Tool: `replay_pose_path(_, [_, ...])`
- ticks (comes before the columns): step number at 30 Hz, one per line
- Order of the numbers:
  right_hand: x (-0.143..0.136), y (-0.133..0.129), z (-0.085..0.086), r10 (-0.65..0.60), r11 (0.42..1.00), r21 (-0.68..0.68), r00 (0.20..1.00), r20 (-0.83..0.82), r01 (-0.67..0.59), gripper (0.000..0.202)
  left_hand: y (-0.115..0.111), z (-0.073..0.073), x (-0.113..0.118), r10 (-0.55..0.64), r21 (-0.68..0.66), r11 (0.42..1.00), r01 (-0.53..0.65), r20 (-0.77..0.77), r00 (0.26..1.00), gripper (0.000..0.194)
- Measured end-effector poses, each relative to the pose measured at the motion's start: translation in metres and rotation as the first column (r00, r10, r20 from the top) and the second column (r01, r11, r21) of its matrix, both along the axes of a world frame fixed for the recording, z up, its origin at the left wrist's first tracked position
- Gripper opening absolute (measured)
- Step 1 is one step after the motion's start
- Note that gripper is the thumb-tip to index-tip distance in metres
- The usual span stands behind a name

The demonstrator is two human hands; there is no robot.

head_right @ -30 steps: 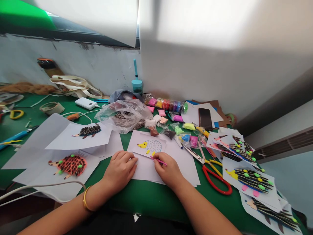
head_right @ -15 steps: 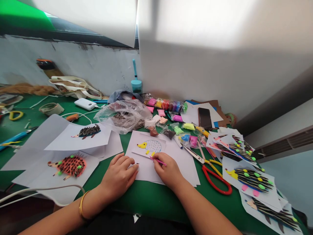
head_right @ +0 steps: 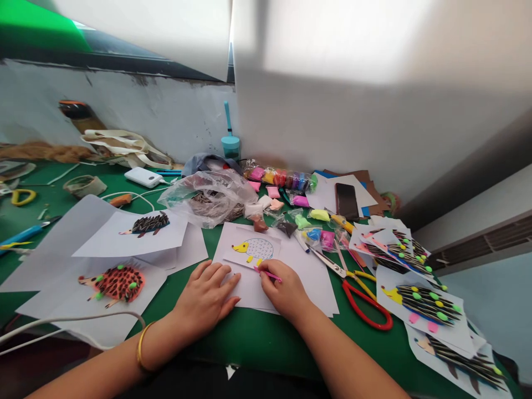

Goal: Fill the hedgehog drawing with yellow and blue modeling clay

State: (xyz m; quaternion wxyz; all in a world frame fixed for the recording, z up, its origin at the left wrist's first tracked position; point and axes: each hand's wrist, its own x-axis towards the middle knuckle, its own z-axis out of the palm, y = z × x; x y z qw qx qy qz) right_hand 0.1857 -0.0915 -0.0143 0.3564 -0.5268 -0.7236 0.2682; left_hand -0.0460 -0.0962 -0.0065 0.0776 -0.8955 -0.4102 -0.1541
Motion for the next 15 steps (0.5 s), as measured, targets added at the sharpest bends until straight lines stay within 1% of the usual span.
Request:
replay_pose_path(3, [0.0, 0.0, 0.001, 0.001, 1.0, 0.004, 1.0, 0.008, -0.001, 0.015, -0.006, -0.001, -0.002, -0.021, -0.003, 1.0, 0.021, 0.008, 1.0, 0.037])
replay_pose_path(6, [-0.001, 0.0, 0.001, 0.004, 1.0, 0.003, 1.0, 0.015, -0.004, 0.015, -0.007, -0.001, -0.003, -0.027, -0.005, 1.0, 0.027, 0.012, 1.0, 0.04])
replay_pose_path(8, [-0.001, 0.0, 0.001, 0.004, 1.0, 0.004, 1.0, 0.016, -0.004, 0.015, -0.004, 0.0, -0.002, -0.032, -0.018, 0.999, 0.032, 0.015, 0.999, 0.041])
replay_pose_path(11, [0.0, 0.001, 0.001, 0.001, 1.0, 0.012, 1.0, 0.01, -0.001, 0.015, 0.003, 0.005, 0.0, -0.04, -0.034, 0.999, 0.042, 0.051, 0.998, 0.034])
replay_pose_path(13, [0.0, 0.001, 0.001, 0.0, 1.0, 0.014, 1.0, 0.01, 0.0, 0.015, 0.009, 0.007, 0.0, -0.015, -0.022, 1.0, 0.017, 0.083, 0.996, 0.028])
replay_pose_path(15, [0.0, 0.001, 0.001, -0.002, 1.0, 0.009, 1.0, 0.015, 0.001, 0.015, 0.013, 0.008, -0.001, 0.003, -0.011, 1.0, -0.002, 0.085, 0.996, 0.028])
